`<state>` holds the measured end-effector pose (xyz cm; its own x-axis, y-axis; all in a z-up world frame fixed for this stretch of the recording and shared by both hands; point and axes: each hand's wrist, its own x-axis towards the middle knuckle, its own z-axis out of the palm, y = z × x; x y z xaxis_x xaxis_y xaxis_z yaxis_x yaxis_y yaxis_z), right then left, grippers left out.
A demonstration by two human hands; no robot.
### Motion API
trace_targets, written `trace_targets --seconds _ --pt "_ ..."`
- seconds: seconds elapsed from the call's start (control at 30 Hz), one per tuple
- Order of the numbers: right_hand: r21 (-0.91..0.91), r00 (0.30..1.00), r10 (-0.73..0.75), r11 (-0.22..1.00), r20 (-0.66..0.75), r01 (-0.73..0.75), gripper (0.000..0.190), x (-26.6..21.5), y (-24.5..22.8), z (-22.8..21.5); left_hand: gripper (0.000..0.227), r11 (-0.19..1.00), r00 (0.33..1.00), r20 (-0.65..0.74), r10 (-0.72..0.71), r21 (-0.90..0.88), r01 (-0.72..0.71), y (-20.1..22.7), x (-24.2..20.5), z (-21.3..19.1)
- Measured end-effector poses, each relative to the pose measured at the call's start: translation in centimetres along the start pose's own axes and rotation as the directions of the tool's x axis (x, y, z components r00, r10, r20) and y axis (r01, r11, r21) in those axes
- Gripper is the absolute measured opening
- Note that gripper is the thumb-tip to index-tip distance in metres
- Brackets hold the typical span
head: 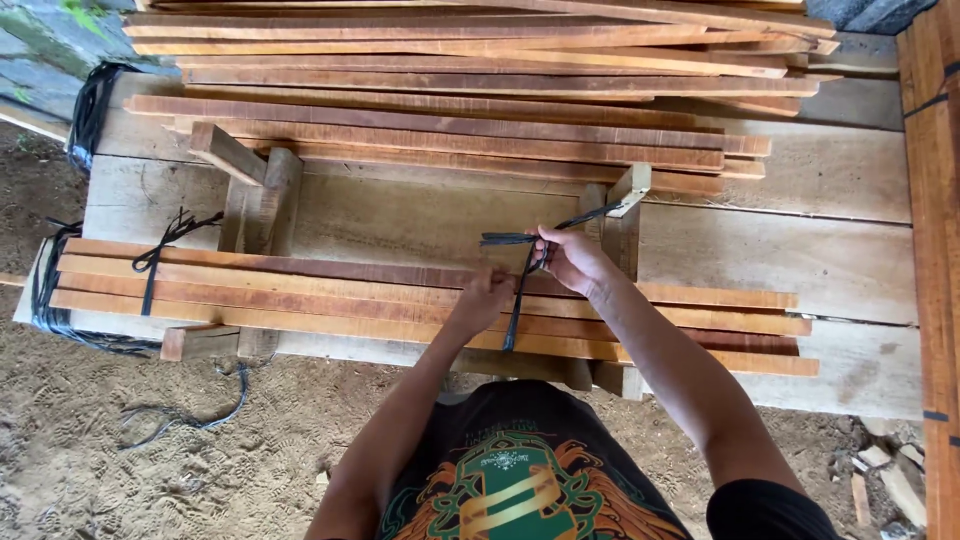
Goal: Bundling long wooden slats together using rubber ties in a workshop setting.
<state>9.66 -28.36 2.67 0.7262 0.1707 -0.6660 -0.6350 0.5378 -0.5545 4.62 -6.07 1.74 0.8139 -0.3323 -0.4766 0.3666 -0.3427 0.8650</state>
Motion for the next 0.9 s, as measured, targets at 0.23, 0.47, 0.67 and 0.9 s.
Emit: trace_targets --seconds 0.23,0.47,0.67,0.9 --pt "-0.399 0.961 -0.005 0.909 0.278 0.120 0.022 -1.8 -1.4 0.2 0.033 0.959 0.994 0.111 0.013 -0.283 0.019 -1.8 1.6 1.4" --pt "-0.936 0.936 0.042 -0.022 0.350 0.351 0.030 -10.2 -6.0 5.5 0.028 0.846 0.974 0.147 -0.172 -0.485 0.223 2.3 -0.4 -1.1" --pt "-0.585 0.571 -0.173 -0.414 0.803 0.697 0.030 -5.1 -1.5 0.7 0.042 0.717 0.969 0.191 -0.158 -0.653 0.245 4.2 -1.2 0.5" --pt "-0.645 0.614 -0.199 -0.230 0.764 0.729 0.035 -6.6 -2.8 1.8 0.038 0.615 0.999 -0.027 -0.044 -0.788 0.006 1.1 1.6 2.7"
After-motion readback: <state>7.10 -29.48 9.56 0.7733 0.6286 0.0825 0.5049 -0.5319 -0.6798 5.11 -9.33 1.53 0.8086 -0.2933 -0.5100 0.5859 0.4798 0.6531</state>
